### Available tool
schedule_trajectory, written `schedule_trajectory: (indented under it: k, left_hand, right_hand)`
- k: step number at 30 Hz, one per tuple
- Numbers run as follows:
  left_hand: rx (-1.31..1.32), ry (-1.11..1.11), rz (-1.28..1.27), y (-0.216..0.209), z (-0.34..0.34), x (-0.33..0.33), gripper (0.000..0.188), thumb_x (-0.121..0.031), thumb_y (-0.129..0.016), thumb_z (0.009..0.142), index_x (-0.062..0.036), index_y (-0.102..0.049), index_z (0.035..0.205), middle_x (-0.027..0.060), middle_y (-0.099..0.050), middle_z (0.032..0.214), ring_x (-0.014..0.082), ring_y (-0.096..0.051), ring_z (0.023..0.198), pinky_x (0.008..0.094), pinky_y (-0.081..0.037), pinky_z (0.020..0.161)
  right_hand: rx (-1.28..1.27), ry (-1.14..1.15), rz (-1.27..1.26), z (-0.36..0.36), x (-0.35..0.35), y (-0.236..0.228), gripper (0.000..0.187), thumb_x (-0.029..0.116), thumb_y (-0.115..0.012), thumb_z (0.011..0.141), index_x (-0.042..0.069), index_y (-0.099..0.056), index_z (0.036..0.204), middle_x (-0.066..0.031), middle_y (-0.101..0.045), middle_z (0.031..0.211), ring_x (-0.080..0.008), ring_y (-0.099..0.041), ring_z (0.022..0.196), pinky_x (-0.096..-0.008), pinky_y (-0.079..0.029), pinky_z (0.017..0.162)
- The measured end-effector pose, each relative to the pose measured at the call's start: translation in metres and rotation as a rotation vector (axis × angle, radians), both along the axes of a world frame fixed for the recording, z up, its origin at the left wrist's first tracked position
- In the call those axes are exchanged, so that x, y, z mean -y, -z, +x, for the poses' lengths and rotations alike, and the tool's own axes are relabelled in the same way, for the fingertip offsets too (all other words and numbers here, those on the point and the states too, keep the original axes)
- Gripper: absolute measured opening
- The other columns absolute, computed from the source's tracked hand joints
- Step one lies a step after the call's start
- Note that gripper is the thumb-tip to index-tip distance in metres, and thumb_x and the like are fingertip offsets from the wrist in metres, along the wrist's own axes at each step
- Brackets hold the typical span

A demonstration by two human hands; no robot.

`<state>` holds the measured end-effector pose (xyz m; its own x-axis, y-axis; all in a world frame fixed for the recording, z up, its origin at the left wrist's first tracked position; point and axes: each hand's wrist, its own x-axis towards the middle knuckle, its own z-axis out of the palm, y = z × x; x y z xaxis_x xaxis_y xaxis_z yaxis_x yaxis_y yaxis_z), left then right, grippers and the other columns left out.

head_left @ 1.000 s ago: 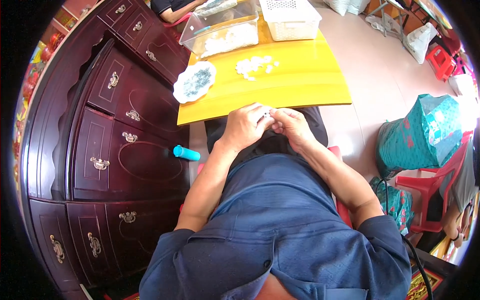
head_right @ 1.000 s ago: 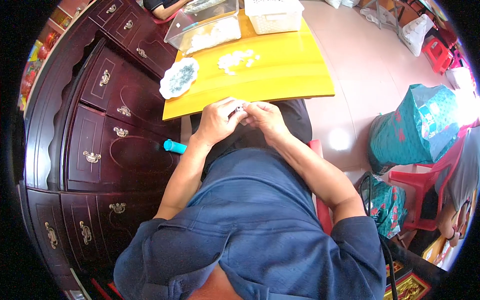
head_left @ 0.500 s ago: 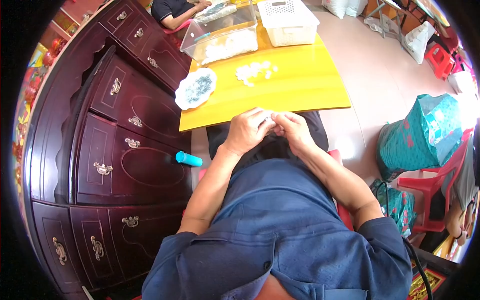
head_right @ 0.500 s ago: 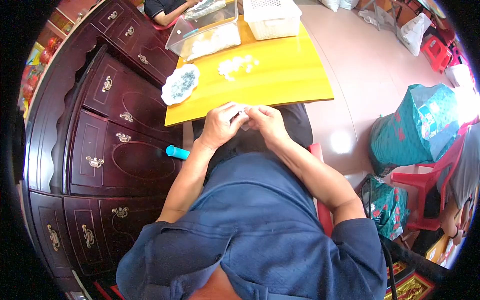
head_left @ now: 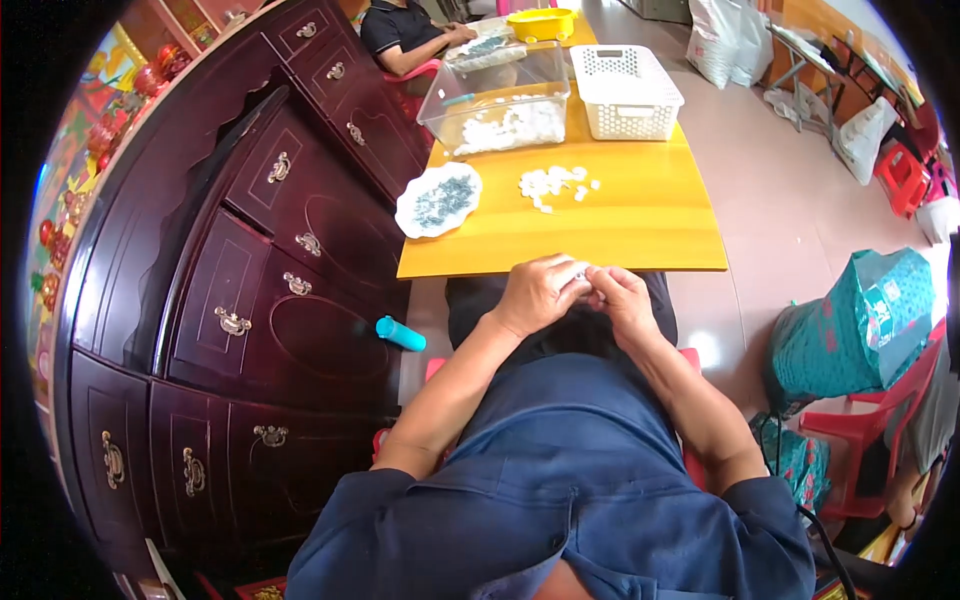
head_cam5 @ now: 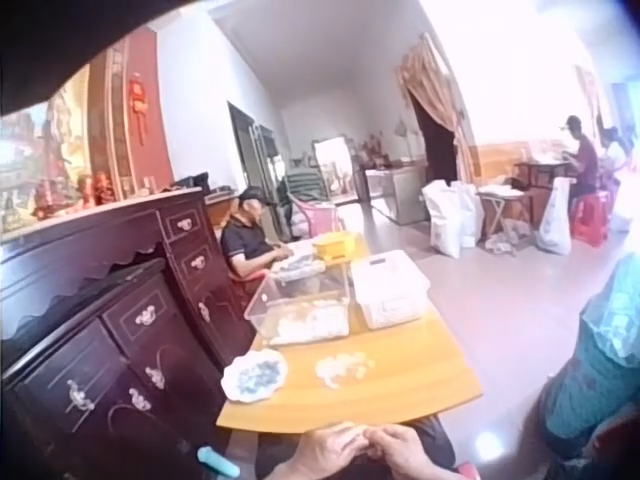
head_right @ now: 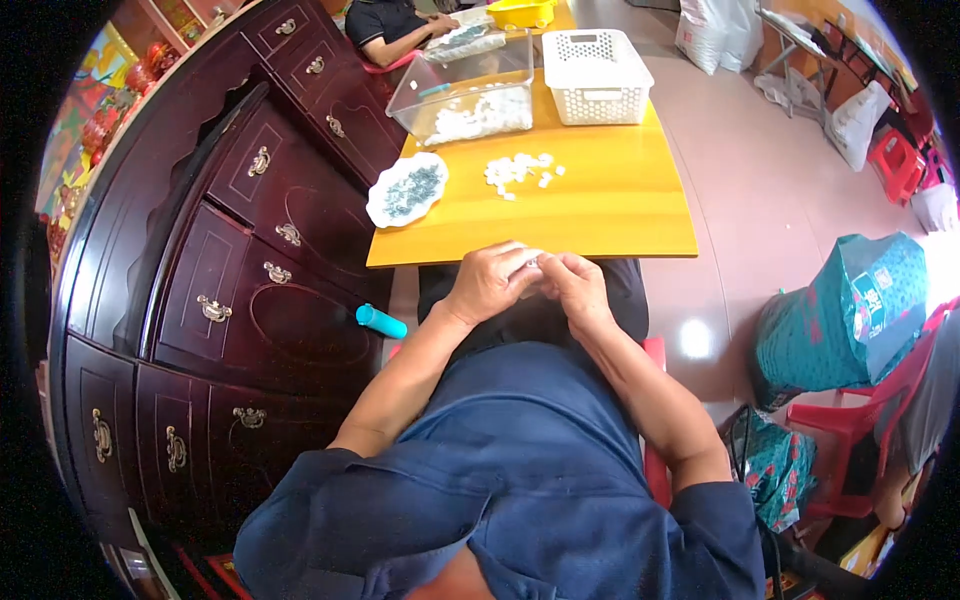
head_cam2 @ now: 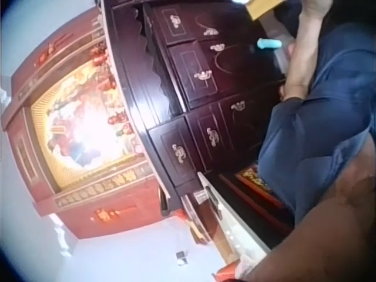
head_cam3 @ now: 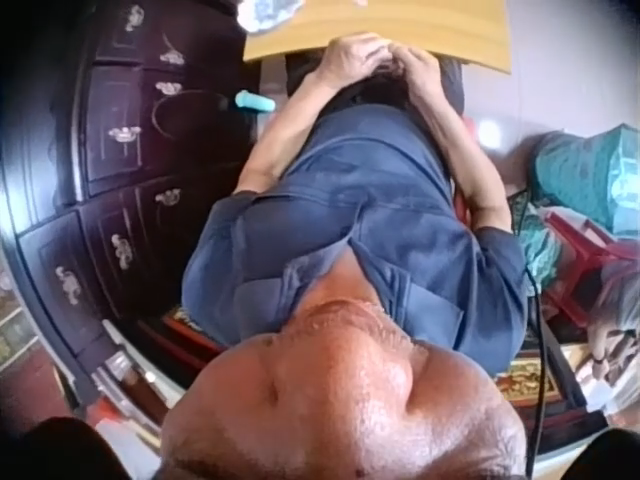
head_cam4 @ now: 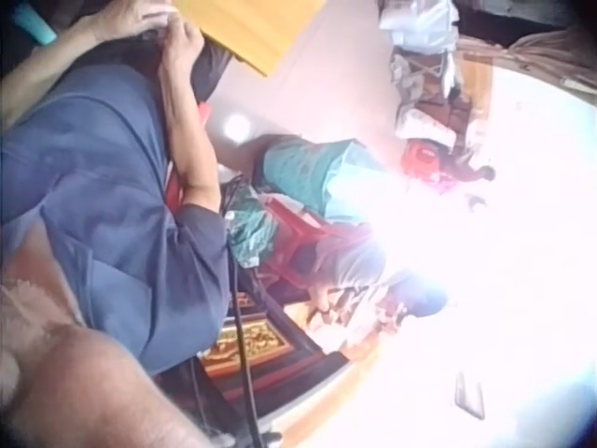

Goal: Manually assembling small white plastic rings and components at a table.

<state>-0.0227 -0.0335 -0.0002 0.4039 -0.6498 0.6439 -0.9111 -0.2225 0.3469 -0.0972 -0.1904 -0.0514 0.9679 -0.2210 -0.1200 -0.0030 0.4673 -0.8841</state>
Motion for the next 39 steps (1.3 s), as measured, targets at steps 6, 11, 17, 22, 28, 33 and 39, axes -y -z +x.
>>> schedule_trajectory:
  k: [6,11,17,22,28,33,39]
  left_hand:
    - [0.008,0.043,0.044,0.004,0.011,-0.002,0.019,-0.018,-0.075,0.087,-0.0042,-0.073,0.1,0.012,-0.072,0.092,0.0324,-0.069,0.081,0.0404,-0.055,0.072]
    - [-0.056,0.089,0.059,-0.001,0.014,0.001,0.03,-0.027,-0.075,0.087,-0.0039,-0.073,0.106,0.0122,-0.072,0.093,0.0311,-0.07,0.084,0.0393,-0.056,0.075]
    - [-0.164,-0.262,0.105,0.015,0.061,-0.01,0.031,-0.023,-0.064,0.093,-0.006,-0.071,0.118,0.0163,-0.071,0.101,0.0346,-0.07,0.092,0.0437,-0.056,0.08]
    - [-0.112,-0.343,0.212,0.031,0.098,-0.008,0.033,-0.023,-0.062,0.093,-0.0072,-0.07,0.121,0.0171,-0.068,0.108,0.038,-0.068,0.098,0.0472,-0.056,0.083]
    - [-0.082,-0.429,0.311,0.045,0.117,0.006,0.028,-0.024,-0.06,0.095,-0.013,-0.07,0.12,0.0174,-0.067,0.107,0.0387,-0.067,0.099,0.0495,-0.055,0.082]
    - [-0.069,-0.426,0.349,0.045,0.122,0.01,0.02,-0.024,-0.064,0.094,-0.0146,-0.074,0.108,0.0168,-0.067,0.104,0.0391,-0.068,0.095,0.0504,-0.055,0.08]
    - [-0.115,-0.405,0.158,0.048,0.129,0.012,0.013,-0.023,-0.07,0.089,-0.0125,-0.078,0.09,0.0124,-0.071,0.094,0.0353,-0.069,0.089,0.048,-0.055,0.078]
  right_hand:
    - [0.025,0.027,-0.096,0.0,0.0,-0.005,0.021,0.023,-0.069,0.097,0.007,-0.072,0.085,0.0019,-0.064,0.072,-0.0059,-0.053,0.065,-0.0229,-0.04,0.062]
    - [0.025,0.024,-0.104,0.004,0.008,-0.002,0.021,0.022,-0.067,0.098,0.007,-0.071,0.083,0.0023,-0.064,0.071,-0.0048,-0.052,0.062,-0.0224,-0.04,0.059]
    - [0.066,0.147,-0.508,0.011,0.037,-0.015,0.03,0.026,-0.063,0.1,-0.001,-0.072,0.088,-0.0033,-0.069,0.072,-0.0091,-0.06,0.063,-0.0262,-0.051,0.064]
    - [0.02,0.145,-1.064,0.03,0.07,-0.03,0.033,0.03,-0.062,0.096,0.0,-0.073,0.089,-0.0191,-0.072,0.077,-0.0298,-0.073,0.071,-0.0398,-0.057,0.069]
    - [-0.128,0.174,-1.557,0.067,0.107,-0.025,0.032,0.032,-0.062,0.094,0.003,-0.075,0.09,-0.0215,-0.073,0.087,-0.0399,-0.072,0.082,-0.0485,-0.057,0.078]
    - [-0.215,0.097,-1.634,0.096,0.122,-0.029,0.034,0.035,-0.06,0.093,0.005,-0.076,0.095,-0.0232,-0.073,0.092,-0.041,-0.071,0.09,-0.0495,-0.057,0.086]
    - [-0.299,0.079,-1.727,0.12,0.137,-0.035,0.034,0.037,-0.061,0.093,0.008,-0.077,0.1,-0.0222,-0.074,0.097,-0.0395,-0.071,0.095,-0.0482,-0.056,0.089]
